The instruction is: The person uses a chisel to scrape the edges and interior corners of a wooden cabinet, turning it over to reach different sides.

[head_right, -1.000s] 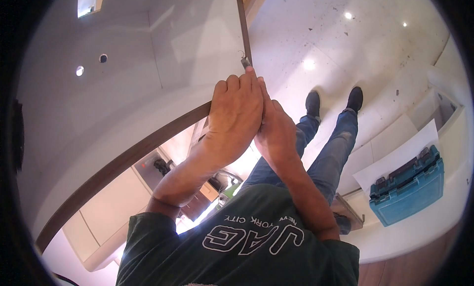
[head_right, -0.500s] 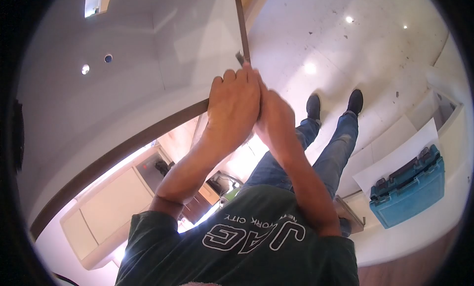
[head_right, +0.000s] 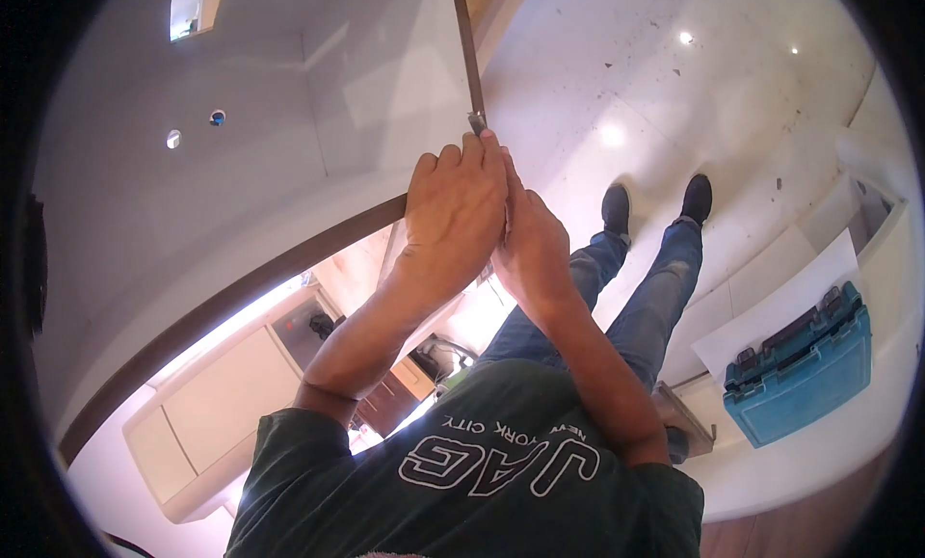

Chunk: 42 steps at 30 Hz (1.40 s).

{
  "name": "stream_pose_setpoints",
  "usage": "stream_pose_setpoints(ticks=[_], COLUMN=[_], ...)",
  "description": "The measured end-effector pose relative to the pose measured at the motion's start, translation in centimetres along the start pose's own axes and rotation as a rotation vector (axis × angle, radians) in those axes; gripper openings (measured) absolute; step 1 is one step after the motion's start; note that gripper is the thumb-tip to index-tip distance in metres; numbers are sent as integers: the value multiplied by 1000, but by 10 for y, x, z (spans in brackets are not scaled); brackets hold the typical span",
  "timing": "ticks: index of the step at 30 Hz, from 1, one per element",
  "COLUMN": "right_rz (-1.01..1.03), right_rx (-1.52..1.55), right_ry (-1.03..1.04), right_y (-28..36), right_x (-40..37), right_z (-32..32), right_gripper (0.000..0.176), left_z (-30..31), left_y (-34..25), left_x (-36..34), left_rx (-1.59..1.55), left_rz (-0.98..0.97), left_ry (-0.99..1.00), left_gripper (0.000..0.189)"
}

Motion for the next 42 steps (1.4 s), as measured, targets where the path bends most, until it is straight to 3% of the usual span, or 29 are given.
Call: stream_pose_setpoints(ticks=[11,18,27,30,42], right_rz=[-27,39,-31,6,-50], right_rx=[-122,-75,22,28,-124], right_ry=[46,-12,44,-42,61], right_y=[1,4,-8,0,-5], right_x=[7,8,9,8,17], right_z=[4,2,-1,3,6], right_gripper=[77,76,74,74,81], left_z=[0,-3,0,1,-2], left_y=[0,-2,-3,-1,-1], left_x=[3,2,3,5,7], left_rx=[-14,10,26,27,-45], left_rz=[13,49,76,95,108], left_ry=[15,10,-51,-83,-33], left_gripper=[42,44,45,44,44])
Point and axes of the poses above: each hand's wrist, its own x-axis towards the middle knuckle, its own z-axis out of the back of the hand, y = z × x, the point moved 4 cm from there along x, towards the middle knuckle, and after that the axes turned 3 degrees about -y, right-handed, at the moved point
